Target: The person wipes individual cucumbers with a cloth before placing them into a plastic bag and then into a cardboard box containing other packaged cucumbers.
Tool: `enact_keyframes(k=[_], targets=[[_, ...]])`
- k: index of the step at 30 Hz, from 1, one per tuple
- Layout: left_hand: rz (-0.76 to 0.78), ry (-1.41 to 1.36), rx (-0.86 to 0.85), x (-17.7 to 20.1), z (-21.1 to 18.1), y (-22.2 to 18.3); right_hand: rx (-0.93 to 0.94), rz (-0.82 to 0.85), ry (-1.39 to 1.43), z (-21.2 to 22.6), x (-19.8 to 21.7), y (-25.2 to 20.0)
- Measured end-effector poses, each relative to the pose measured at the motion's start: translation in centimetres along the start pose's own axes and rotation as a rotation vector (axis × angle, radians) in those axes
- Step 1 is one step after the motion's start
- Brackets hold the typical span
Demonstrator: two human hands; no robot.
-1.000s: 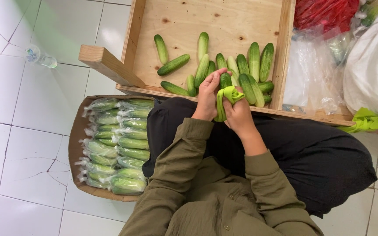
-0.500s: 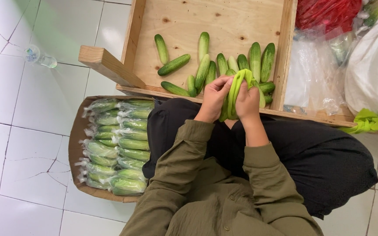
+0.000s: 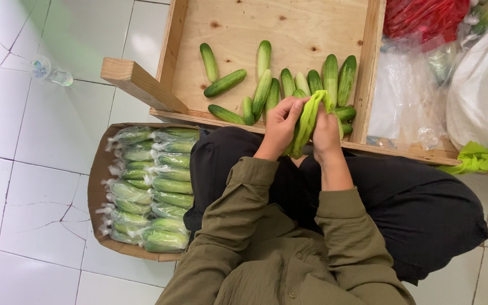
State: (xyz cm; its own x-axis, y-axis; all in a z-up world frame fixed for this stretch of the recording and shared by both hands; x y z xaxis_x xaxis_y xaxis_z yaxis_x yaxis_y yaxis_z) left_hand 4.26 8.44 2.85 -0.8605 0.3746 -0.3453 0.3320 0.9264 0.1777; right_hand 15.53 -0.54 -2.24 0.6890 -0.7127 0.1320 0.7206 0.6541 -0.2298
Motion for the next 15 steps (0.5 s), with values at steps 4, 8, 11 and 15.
enact_keyframes(k=[4, 8, 11, 15], targets=[[-0.035, -0.068, 0.046, 1.0, 2.3, -0.3, -0.020, 0.052, -0.035, 2.5, -1.7, -1.5], [-0.179, -0.230, 0.199, 2.6, 5.6, -0.6, 0.093, 0.156, -0.217, 6.0, -3.2, -3.0], [-0.287, -0.358, 0.258, 3.5, 4.9, -0.5, 0.169, 0.243, -0.324, 6.2, -4.0, -3.9], [-0.444, -0.495, 0.294, 5.8, 5.6, 0.5, 0.184, 0.298, -0.352, 3.9, -4.1, -4.3]])
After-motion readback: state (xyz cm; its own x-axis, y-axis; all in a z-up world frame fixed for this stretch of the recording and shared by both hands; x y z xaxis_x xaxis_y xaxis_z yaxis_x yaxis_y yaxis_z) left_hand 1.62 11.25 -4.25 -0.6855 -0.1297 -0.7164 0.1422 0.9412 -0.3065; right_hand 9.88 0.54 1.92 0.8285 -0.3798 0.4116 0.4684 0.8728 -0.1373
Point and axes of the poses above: each hand's wrist, its own y-axis towards the middle knuckle, its own x-axis out of the back of the hand, z = x × y, the point moved 10 cm from there along y, towards the middle knuckle, and after that the axes turned 7 degrees about -z, right-handed, at the moved point
